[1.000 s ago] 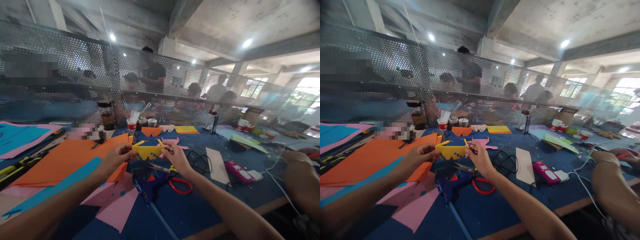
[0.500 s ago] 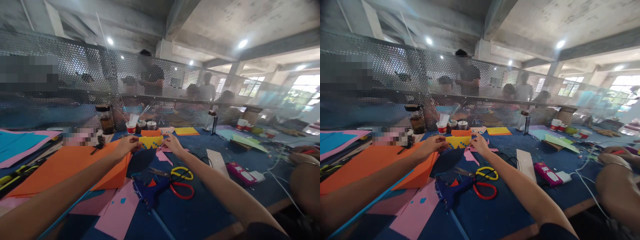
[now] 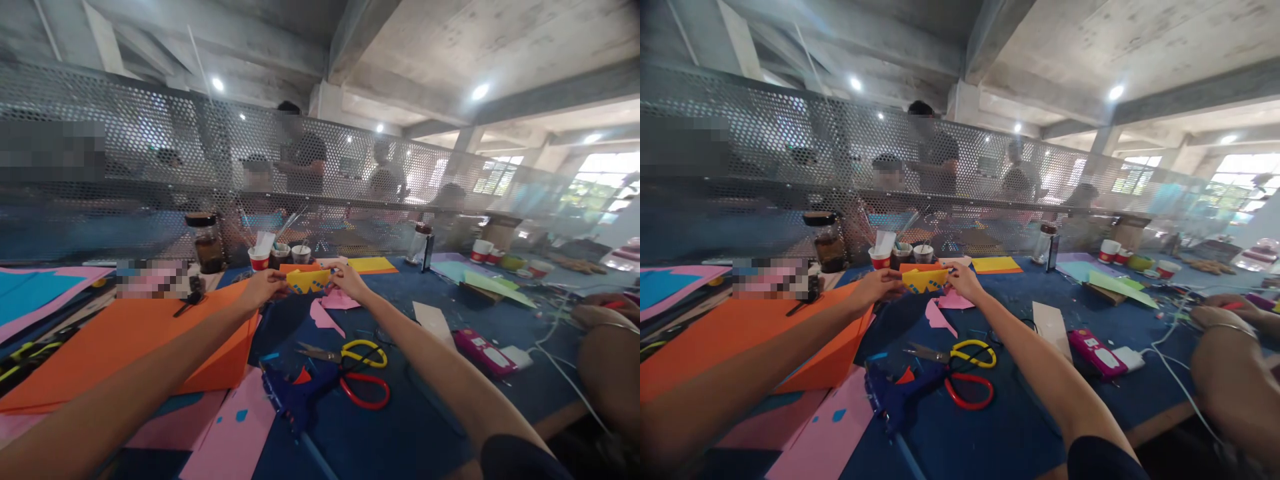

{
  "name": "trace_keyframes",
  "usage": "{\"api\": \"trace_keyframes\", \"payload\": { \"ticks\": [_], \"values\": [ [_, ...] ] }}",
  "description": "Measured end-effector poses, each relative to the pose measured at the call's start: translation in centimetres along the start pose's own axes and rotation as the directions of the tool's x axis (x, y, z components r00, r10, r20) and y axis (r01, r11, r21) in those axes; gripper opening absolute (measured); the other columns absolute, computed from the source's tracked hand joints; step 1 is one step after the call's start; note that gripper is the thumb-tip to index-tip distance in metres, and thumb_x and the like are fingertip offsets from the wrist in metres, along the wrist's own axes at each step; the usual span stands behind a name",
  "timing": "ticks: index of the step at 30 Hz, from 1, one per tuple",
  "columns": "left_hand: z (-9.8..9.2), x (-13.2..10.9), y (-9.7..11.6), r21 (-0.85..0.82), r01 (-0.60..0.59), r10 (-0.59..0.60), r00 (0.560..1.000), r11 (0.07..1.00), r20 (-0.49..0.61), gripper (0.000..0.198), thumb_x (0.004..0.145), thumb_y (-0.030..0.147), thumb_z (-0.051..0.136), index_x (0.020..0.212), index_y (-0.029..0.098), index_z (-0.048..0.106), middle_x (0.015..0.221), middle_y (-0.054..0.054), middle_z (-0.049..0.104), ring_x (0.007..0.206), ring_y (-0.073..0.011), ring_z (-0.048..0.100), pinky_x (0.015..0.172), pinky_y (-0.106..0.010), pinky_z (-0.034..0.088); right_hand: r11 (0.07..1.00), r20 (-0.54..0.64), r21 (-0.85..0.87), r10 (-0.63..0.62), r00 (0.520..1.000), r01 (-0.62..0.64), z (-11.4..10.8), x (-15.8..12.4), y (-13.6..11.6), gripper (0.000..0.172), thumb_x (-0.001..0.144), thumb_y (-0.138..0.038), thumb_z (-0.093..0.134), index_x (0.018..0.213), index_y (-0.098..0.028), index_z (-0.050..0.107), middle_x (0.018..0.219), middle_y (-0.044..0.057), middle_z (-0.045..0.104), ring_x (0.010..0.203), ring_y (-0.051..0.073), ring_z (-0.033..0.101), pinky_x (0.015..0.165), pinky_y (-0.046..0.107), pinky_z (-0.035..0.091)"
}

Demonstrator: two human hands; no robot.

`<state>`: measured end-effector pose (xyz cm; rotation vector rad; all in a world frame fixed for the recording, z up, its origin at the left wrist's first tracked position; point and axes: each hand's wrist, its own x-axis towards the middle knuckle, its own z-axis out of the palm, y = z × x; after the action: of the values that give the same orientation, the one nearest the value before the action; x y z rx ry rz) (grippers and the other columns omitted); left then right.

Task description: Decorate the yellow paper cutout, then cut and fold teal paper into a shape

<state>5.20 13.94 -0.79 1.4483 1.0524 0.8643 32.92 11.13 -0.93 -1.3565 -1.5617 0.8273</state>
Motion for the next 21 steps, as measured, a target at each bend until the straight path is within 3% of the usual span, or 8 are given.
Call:
{"api": "trace_keyframes", "payload": {
  "ticks": [3,6,9,12,16,21],
  "values": [
    [-0.4,0.2,-0.3,-0.002,-0.017,0.017,1.000,1.000,-0.009,0.038,0.101,0.037,0.069,0.133,0.018,0.063,0.132,-0.011,0.067,0.110,-0.0258,0.070,0.092,-0.047,0.062,0.999,0.000,-0.020,0.028,1.000,-0.028,-1.6,0.8,0.5,0.029,0.103,-0.034,0.068,0.125,-0.015,0.066,0.111,0.006,0.072,0.089,0.018,0.072,0.079,0.036,0.063],
    [-1.0,0.1,-0.9,-0.005,-0.039,0.039,0.998,0.999,-0.042,0.034,0.101,0.036,0.068,0.129,0.017,0.065,0.126,-0.010,0.070,0.104,-0.0235,0.071,0.088,-0.044,0.063,0.997,-0.021,-0.027,0.066,0.998,-0.066,-2.9,1.5,1.3,0.034,0.103,-0.037,0.067,0.131,-0.017,0.064,0.127,0.010,0.068,0.104,0.023,0.071,0.089,0.043,0.062],
    [-1.7,-0.3,-1.5,-0.017,-0.083,0.081,0.992,0.996,-0.095,0.027,0.097,0.034,0.073,0.115,0.015,0.068,0.109,-0.007,0.075,0.089,-0.0201,0.074,0.081,-0.039,0.063,0.996,-0.044,-0.012,0.089,0.995,-0.089,-3.8,2.0,2.1,0.037,0.103,-0.037,0.068,0.133,-0.017,0.063,0.131,0.011,0.066,0.109,0.025,0.070,0.092,0.045,0.061],
    [-2.2,-1.1,-2.0,-0.028,-0.132,0.127,0.982,0.991,-0.140,0.031,0.082,0.036,0.083,0.101,0.016,0.069,0.095,-0.007,0.080,0.078,-0.0210,0.077,0.078,-0.038,0.064,0.996,-0.059,0.015,0.093,0.994,-0.093,-4.3,2.3,2.7,0.037,0.103,-0.037,0.068,0.134,-0.017,0.063,0.132,0.011,0.066,0.110,0.025,0.069,0.093,0.046,0.061],
    [-2.7,-1.9,-2.3,-0.023,-0.170,0.163,0.971,0.985,-0.177,0.040,0.071,0.041,0.086,0.099,0.017,0.069,0.093,-0.009,0.082,0.076,-0.0237,0.078,0.074,-0.039,0.065,0.994,-0.082,0.047,0.099,0.992,-0.095,-4.8,2.9,3.2,0.038,0.103,-0.037,0.067,0.135,-0.017,0.063,0.132,0.011,0.066,0.111,0.025,0.069,0.093,0.046,0.061],
    [-2.9,-2.3,-2.4,0.000,-0.191,0.187,0.964,0.982,-0.190,0.041,0.067,0.043,0.084,0.097,0.018,0.070,0.093,-0.010,0.083,0.075,-0.0244,0.079,0.070,-0.038,0.064,0.991,-0.137,0.055,0.130,0.982,-0.123,-5.7,3.6,4.0,0.038,0.103,-0.037,0.068,0.135,-0.018,0.063,0.133,0.011,0.065,0.112,0.026,0.069,0.094,0.047,0.061]
  ]
}}
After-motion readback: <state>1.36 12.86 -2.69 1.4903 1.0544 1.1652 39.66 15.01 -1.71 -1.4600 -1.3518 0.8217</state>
